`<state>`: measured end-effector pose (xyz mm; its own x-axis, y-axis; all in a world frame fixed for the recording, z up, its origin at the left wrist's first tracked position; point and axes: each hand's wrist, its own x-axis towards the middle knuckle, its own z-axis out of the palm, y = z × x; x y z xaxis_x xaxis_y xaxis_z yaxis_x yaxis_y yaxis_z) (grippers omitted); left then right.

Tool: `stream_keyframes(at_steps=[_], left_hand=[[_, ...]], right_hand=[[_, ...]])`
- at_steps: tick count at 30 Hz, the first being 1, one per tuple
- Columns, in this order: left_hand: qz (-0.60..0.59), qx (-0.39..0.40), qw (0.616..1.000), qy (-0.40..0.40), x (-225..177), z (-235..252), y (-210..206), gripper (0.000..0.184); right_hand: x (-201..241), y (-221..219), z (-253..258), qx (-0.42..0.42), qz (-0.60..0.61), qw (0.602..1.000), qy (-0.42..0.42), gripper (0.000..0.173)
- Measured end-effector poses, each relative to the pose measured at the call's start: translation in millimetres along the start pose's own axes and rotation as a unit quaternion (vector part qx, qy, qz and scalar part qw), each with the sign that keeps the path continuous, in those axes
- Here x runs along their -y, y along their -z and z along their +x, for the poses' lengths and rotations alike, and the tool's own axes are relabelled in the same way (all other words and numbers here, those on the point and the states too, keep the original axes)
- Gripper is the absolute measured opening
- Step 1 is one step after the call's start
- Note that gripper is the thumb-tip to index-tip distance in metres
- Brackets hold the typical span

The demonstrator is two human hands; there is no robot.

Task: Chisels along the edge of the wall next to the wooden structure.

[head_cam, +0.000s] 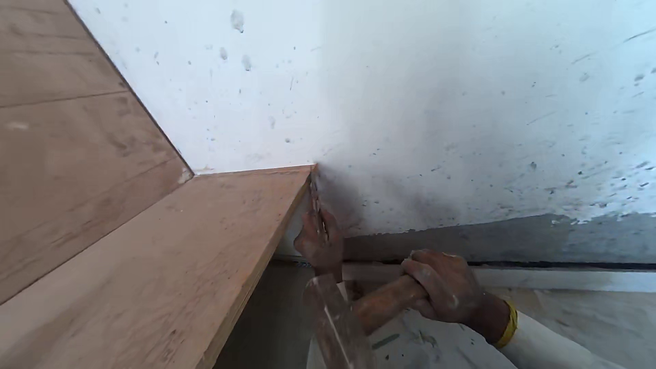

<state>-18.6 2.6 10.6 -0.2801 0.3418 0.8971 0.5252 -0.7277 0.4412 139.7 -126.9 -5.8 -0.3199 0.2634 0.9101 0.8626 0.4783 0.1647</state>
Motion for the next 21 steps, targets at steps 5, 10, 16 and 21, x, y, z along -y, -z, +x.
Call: stream_keyframes(at_steps=[5,10,16,21], left_hand=[[0.008,0.025,0.997,0.077,-7,-6,-2,0.036],[0.045,0.006,0.999,0.028,-5,-5,-4,0.031],[-0.016,0.082,0.991,0.108,-19,-4,5,0.037],[0.013,-0.028,1.0,-0.005,-11,1,-7,0.026]], right_hand=[[-20,-18,-7,0.03,-0.025,0.999,-0.008,0.037],[-19,-15,-12,0.015,-0.006,1.0,-0.016,0.037],[-20,-20,-9,0.054,-0.024,0.998,-0.025,0.036],[-12,-4,-2,-0.02,0.014,1.0,0.015,0.033]])
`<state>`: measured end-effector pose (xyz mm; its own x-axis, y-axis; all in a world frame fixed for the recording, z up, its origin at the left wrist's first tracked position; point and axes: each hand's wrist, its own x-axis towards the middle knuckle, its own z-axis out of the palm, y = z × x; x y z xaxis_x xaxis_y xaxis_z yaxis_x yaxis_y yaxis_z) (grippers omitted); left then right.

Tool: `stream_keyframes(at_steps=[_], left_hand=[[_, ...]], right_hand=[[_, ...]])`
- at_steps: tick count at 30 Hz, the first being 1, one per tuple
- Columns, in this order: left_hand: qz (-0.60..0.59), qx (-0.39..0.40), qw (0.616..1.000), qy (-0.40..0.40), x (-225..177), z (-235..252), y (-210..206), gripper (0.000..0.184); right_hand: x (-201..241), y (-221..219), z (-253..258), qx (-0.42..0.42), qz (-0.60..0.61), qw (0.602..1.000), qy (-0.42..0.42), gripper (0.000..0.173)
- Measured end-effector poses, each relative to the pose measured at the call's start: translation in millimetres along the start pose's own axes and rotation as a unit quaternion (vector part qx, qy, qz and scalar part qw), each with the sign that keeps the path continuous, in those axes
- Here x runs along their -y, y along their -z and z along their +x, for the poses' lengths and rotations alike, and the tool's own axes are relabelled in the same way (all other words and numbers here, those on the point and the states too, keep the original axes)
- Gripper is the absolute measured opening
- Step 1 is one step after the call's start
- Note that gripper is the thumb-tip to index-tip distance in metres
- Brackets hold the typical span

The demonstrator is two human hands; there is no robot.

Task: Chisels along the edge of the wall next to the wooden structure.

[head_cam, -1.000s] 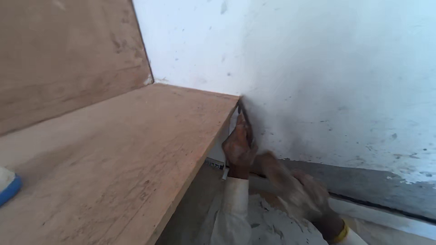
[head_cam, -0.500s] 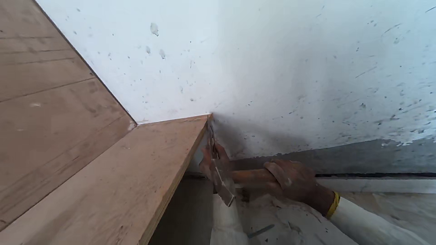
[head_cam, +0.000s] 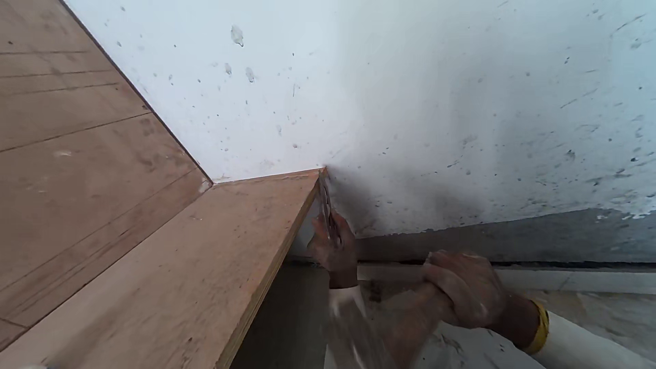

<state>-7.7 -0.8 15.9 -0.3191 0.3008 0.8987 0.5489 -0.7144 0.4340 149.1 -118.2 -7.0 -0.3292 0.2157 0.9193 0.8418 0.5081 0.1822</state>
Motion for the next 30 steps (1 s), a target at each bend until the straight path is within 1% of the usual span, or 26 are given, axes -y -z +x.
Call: stream_keyframes(at_steps=[1,2,3,5,6,7,9,10,11,12,14,15,16,17,18,20,21,22,23,24,25,26,27,28,29,30], left_hand=[[0.024,-0.002,0.999,-0.024,5,-2,-1,0.027],[0.046,0.005,0.999,-0.024,5,-4,-1,0.027],[0.071,0.024,0.997,0.001,3,-7,-1,0.028],[0.13,0.112,0.981,0.088,4,-13,-1,0.033],[0.147,0.133,0.976,0.095,10,-16,-4,0.036],[0.157,0.112,0.979,0.061,20,-22,-9,0.038],[0.143,-0.014,0.988,-0.064,41,-29,-23,0.038],[0.102,0.019,0.994,-0.037,20,-17,-11,0.036],[0.074,0.033,0.997,-0.015,6,-8,-4,0.034],[0.062,0.019,0.998,-0.013,3,-6,-4,0.032],[0.076,-0.017,0.997,-0.023,14,-13,-13,0.031],[0.083,-0.019,0.996,-0.026,19,-16,-16,0.032],[0.094,0.005,0.995,-0.015,20,-17,-15,0.034],[0.103,0.051,0.993,0.009,17,-17,-10,0.035],[0.099,0.053,0.994,0.009,13,-13,-7,0.035],[0.079,0.048,0.996,0.003,3,-6,-3,0.034],[0.075,0.048,0.996,0.001,5,-9,-3,0.033],[0.086,0.065,0.994,0.007,7,-14,-4,0.033],[0.089,0.043,0.995,0.002,8,-14,-7,0.032],[0.099,0.015,0.995,-0.01,13,-15,-14,0.032],[0.105,-0.001,0.994,-0.017,17,-15,-18,0.031],[0.109,-0.008,0.994,-0.018,16,-13,-19,0.032],[0.108,-0.002,0.994,-0.016,11,-10,-15,0.032],[0.1,0.021,0.995,-0.008,3,-8,-8,0.033],[0.094,0.027,0.995,-0.008,2,-6,-7,0.033],[0.093,0.03,0.995,-0.011,5,-9,-8,0.033]], right_hand=[[-1,1,-1,-0.009,0.007,1.0,0.013,0.029],[-4,0,-2,0.001,-0.009,1.0,0.017,0.028],[-7,-1,-3,0.02,-0.04,0.999,0.012,0.031],[-10,-2,-3,0.071,-0.094,0.993,-0.013,0.036],[-9,0,-2,0.088,-0.103,0.991,-0.021,0.038],[-8,4,-2,0.086,-0.101,0.991,-0.021,0.038],[-4,11,-2,0.051,-0.08,0.995,-0.003,0.038],[-4,13,-2,0.033,-0.067,0.997,0.011,0.035],[-5,13,-2,0.026,-0.058,0.998,0.024,0.032],[-6,11,-3,0.032,-0.059,0.997,0.026,0.03],[-9,4,-4,0.074,-0.091,0.993,0.004,0.033],[-10,3,-4,0.094,-0.098,0.991,-0.006,0.035],[-11,4,-5,0.099,-0.098,0.99,-0.008,0.036],[-12,6,-7,0.088,-0.093,0.992,0.001,0.036],[-13,9,-10,0.064,-0.084,0.994,0.016,0.034],[-15,13,-8,0.019,-0.048,0.997,0.05,0.024],[-13,17,-3,0.037,-0.036,0.998,0.042,0.019],[-3,25,10,0.088,-0.034,0.995,-0.008,0.017],[15,35,41,0.17,-0.038,0.98,-0.099,0.018],[37,48,84,0.3,-0.036,0.926,-0.227,0.019],[46,52,105,0.349,-0.032,0.893,-0.282,0.02],[39,49,93,0.294,-0.038,0.927,-0.23,0.019],[17,38,57,0.167,-0.038,0.979,-0.107,0.019],[-7,26,22,0.082,-0.031,0.996,-0.015,0.024],[-21,17,3,0.033,-0.012,0.999,0.04,0.025],[-29,13,-7,0.013,0.008,0.997,0.077,0.023]])
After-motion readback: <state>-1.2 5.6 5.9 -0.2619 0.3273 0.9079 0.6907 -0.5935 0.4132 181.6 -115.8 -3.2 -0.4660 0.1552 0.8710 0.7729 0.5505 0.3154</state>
